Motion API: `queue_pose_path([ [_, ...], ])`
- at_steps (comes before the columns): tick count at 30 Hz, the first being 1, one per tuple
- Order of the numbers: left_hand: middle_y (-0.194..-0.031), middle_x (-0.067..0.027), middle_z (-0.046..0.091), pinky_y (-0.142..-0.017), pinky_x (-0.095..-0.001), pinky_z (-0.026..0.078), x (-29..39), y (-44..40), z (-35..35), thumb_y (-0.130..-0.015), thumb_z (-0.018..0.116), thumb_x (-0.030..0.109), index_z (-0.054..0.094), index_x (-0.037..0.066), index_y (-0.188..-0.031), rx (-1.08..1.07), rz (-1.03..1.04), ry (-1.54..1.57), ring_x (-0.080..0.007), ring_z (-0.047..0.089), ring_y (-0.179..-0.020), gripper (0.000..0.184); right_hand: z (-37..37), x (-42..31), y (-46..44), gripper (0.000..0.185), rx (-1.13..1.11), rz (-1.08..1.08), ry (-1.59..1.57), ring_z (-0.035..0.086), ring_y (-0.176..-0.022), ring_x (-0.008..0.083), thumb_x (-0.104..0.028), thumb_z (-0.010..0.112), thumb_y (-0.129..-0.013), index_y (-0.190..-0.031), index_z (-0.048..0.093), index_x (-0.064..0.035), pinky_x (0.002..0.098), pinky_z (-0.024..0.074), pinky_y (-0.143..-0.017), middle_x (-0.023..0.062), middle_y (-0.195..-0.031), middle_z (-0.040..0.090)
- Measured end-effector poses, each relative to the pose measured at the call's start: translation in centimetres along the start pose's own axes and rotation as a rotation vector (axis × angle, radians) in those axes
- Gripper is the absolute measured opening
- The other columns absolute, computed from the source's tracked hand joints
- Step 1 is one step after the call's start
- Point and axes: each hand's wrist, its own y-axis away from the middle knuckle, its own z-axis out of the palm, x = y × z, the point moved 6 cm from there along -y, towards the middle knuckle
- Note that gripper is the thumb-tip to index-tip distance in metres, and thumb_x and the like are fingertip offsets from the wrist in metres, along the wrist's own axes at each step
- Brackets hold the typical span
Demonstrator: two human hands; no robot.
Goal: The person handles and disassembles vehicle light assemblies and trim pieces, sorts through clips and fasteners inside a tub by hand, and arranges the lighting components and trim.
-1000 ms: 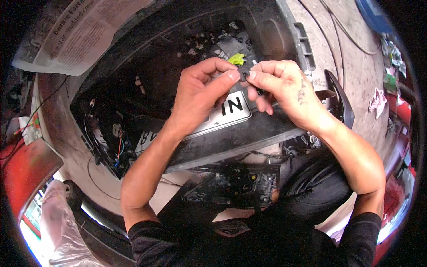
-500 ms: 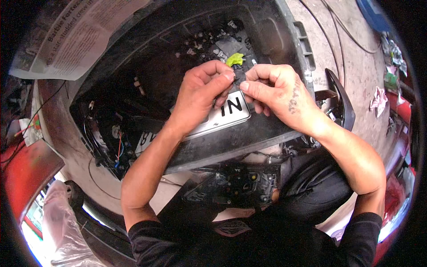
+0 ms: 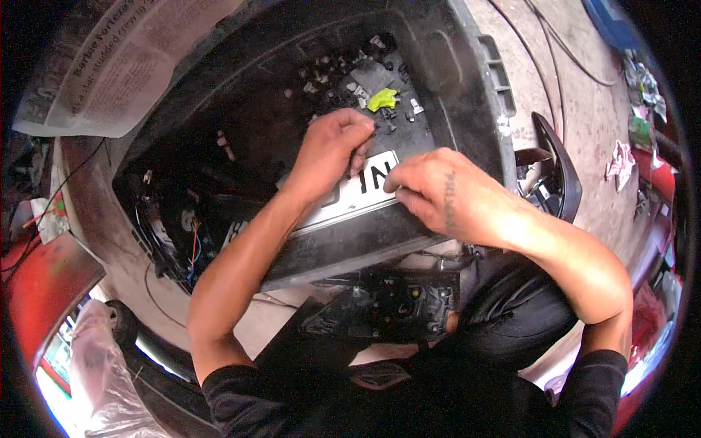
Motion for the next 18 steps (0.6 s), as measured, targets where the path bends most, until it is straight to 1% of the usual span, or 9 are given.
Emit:
queue_pose_path([
  [2,-0.072,-0.0014,0.056,-0.051,-0.0281,0.043,-0.9,-1.0,-0.5,-0.103,0.062,0.019,0.062,0.003,-0.096,0.034,-0.037,-0.043,-0.0119,0.052,-0.057,0.017,0.3,-1.2,0.2,0.007,-0.04,-0.033,0.033,0.07,-0.087,0.0465,-0.005,0.063,-0.085,-0.086,0.068,0.001,0.0535,0.0568,-0.079,0.0268,-0.084,0.069],
  [3,-0.072,-0.0017,0.057,-0.051,-0.0286,0.043,-1.5,-1.6,-0.7,-0.103,0.062,0.018,0.062,0.003,-0.095,0.051,-0.057,-0.065,-0.0123,0.052,-0.057,0.017,0.5,-1.6,0.4,0.007,-0.049,-0.062,0.001,0.07,-0.089,0.0455,-0.004,0.063,-0.082,-0.086,0.067,0.0008,0.0535,0.0566,-0.079,0.0253,-0.087,0.07],
  [6,-0.071,-0.0022,0.058,-0.049,-0.0298,0.043,-2.9,-4.0,-1.3,-0.102,0.063,0.019,0.062,0.003,-0.091,0.084,-0.044,-0.145,-0.0128,0.053,-0.055,0.019,0.9,-2.4,0.8,0.012,-0.121,-0.074,0.008,0.067,-0.091,0.0449,-0.002,0.066,-0.085,-0.097,0.065,0.0004,0.052,0.0541,-0.078,0.0219,-0.091,0.068],
  [9,-0.07,-0.0026,0.059,-0.048,-0.0302,0.043,-3.2,-6.2,-0.9,-0.101,0.063,0.02,0.063,0.003,-0.087,0.094,-0.009,-0.148,-0.0131,0.053,-0.054,0.023,0.8,-2.4,0.7,0.009,-0.104,-0.081,0.005,0.07,-0.089,0.0469,-0.004,0.063,-0.081,-0.087,0.066,0.0025,0.0535,0.0567,-0.079,0.0248,-0.091,0.07],
  [12,-0.069,-0.0025,0.059,-0.047,-0.0303,0.043,-3.0,-7.9,-0.4,-0.101,0.063,0.022,0.063,0.003,-0.085,0.139,0.025,-0.183,-0.0133,0.054,-0.053,0.025,0.8,-2.2,0.7,0.009,-0.108,-0.075,-0.013,0.069,-0.089,0.0472,-0.003,0.063,-0.081,-0.087,0.066,0.0028,0.0532,0.0567,-0.079,0.0249,-0.089,0.069],
  [15,-0.069,-0.0029,0.059,-0.047,-0.0305,0.044,-2.9,-9.3,0.1,-0.101,0.063,0.021,0.064,0.002,-0.085,0.159,0.048,-0.132,-0.0133,0.055,-0.052,0.025,0.9,-2.0,0.6,0.009,-0.103,-0.074,-0.019,0.069,-0.089,0.047,-0.003,0.064,-0.081,-0.087,0.066,0.0028,0.053,0.0566,-0.079,0.0247,-0.089,0.069],
  [18,-0.069,-0.0033,0.06,-0.047,-0.031,0.045,-2.7,-10.1,0.1,-0.101,0.064,0.021,0.065,0.001,-0.087,0.167,0.062,-0.161,-0.0135,0.055,-0.053,0.024,1.0,-1.9,0.6,0.009,-0.094,-0.083,-0.031,0.069,-0.089,0.0468,-0.004,0.064,-0.081,-0.087,0.066,0.0026,0.0528,0.0566,-0.079,0.0247,-0.089,0.07],
])
